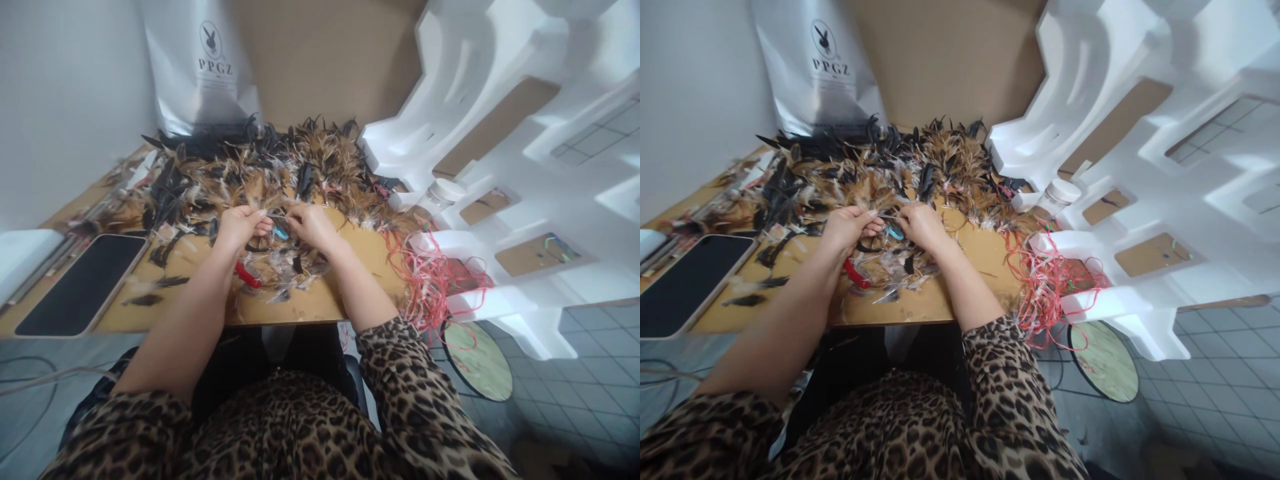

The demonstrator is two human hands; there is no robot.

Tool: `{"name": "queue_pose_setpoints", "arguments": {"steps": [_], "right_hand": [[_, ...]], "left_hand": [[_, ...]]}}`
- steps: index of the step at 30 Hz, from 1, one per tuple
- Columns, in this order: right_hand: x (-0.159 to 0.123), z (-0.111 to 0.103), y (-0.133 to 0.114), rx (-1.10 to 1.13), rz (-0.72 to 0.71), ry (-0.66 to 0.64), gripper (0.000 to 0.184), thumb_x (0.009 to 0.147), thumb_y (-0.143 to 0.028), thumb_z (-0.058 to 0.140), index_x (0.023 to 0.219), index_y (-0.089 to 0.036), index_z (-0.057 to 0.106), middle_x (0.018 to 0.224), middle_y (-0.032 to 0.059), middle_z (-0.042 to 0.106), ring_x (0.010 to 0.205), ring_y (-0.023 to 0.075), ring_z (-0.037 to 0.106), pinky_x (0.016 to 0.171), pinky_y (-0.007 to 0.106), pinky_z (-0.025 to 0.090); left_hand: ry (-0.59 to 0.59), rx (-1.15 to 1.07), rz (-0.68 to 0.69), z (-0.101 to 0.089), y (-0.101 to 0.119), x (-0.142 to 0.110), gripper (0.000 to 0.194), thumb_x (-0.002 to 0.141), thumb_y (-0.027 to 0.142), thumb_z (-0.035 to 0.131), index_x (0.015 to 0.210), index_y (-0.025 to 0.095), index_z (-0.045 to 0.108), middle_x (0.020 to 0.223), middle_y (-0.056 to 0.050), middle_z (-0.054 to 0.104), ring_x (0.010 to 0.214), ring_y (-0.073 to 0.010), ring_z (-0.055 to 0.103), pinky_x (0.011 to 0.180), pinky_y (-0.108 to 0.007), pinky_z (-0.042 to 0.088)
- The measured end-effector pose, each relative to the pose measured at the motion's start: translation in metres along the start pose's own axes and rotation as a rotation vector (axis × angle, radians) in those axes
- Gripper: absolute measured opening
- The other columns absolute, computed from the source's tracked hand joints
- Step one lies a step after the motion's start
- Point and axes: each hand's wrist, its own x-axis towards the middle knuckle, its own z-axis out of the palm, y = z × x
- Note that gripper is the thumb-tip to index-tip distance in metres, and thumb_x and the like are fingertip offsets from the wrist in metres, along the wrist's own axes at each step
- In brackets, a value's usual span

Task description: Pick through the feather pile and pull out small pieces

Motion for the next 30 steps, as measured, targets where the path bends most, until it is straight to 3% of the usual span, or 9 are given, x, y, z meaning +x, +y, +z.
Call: {"name": "queue_pose_setpoints", "arguments": {"steps": [5,10,16,22,25,30], "right_hand": [[-0.002,-0.004,-0.008,0.072,-0.031,0.105,0.022,0.085,-0.025,0.044,0.08,-0.015,0.063,0.08,0.0047,0.061,0.076,0.0132,0.053,0.072,0.024,0.037],[-0.002,-0.005,-0.01,0.074,-0.037,0.148,0.024,0.087,-0.028,0.042,0.084,-0.015,0.062,0.082,0.0049,0.058,0.078,0.0134,0.051,0.073,0.025,0.037],[-0.004,-0.008,-0.013,0.011,-0.13,0.089,0.027,0.087,-0.03,0.04,0.086,-0.016,0.063,0.087,0.0057,0.053,0.081,0.0145,0.047,0.073,0.026,0.035],[-0.002,-0.011,-0.016,0.002,-0.244,-0.018,0.024,0.084,-0.03,0.046,0.079,-0.017,0.066,0.086,0.0062,0.052,0.084,0.0169,0.043,0.08,0.032,0.033],[0.0,-0.013,-0.009,0.129,-0.212,-0.055,0.02,0.08,-0.03,0.053,0.075,-0.016,0.066,0.085,0.0049,0.052,0.084,0.016,0.044,0.083,0.033,0.034],[0.001,-0.009,0.016,0.627,-0.004,-0.123,0.017,0.071,-0.029,0.062,0.07,-0.012,0.063,0.073,0.0023,0.055,0.073,0.0121,0.051,0.072,0.028,0.041]], "left_hand": [[-0.052,0.102,0.024,0.002,-0.002,-0.001,0.014,0.07,0.021,0.061,0.065,0.008,0.061,0.061,-0.006,0.065,0.046,-0.008,0.057,0.045,-0.017,0.045],[-0.195,0.188,0.014,0.005,0.001,-0.008,0.018,0.069,0.026,0.064,0.064,0.009,0.062,0.058,-0.007,0.065,0.048,-0.0108,0.06,0.049,-0.021,0.048],[-0.393,0.272,-0.006,0.004,-0.004,-0.008,0.015,0.07,0.024,0.062,0.064,0.011,0.061,0.06,-0.007,0.065,0.05,-0.0128,0.061,0.049,-0.022,0.049],[-0.479,0.522,0.004,0.005,-0.003,-0.014,0.026,0.073,0.029,0.058,0.052,0.013,0.057,0.042,-0.004,0.056,0.036,-0.0108,0.052,0.039,-0.02,0.041],[-0.512,0.608,0.046,0.008,0.001,-0.021,0.03,0.072,0.032,0.06,0.05,0.013,0.057,0.039,-0.003,0.054,0.034,-0.0094,0.049,0.037,-0.019,0.039],[-0.578,0.49,0.153,0.016,0.008,-0.03,0.027,0.072,0.033,0.06,0.054,0.014,0.059,0.044,-0.003,0.057,0.038,-0.0105,0.053,0.039,-0.019,0.041]]}}
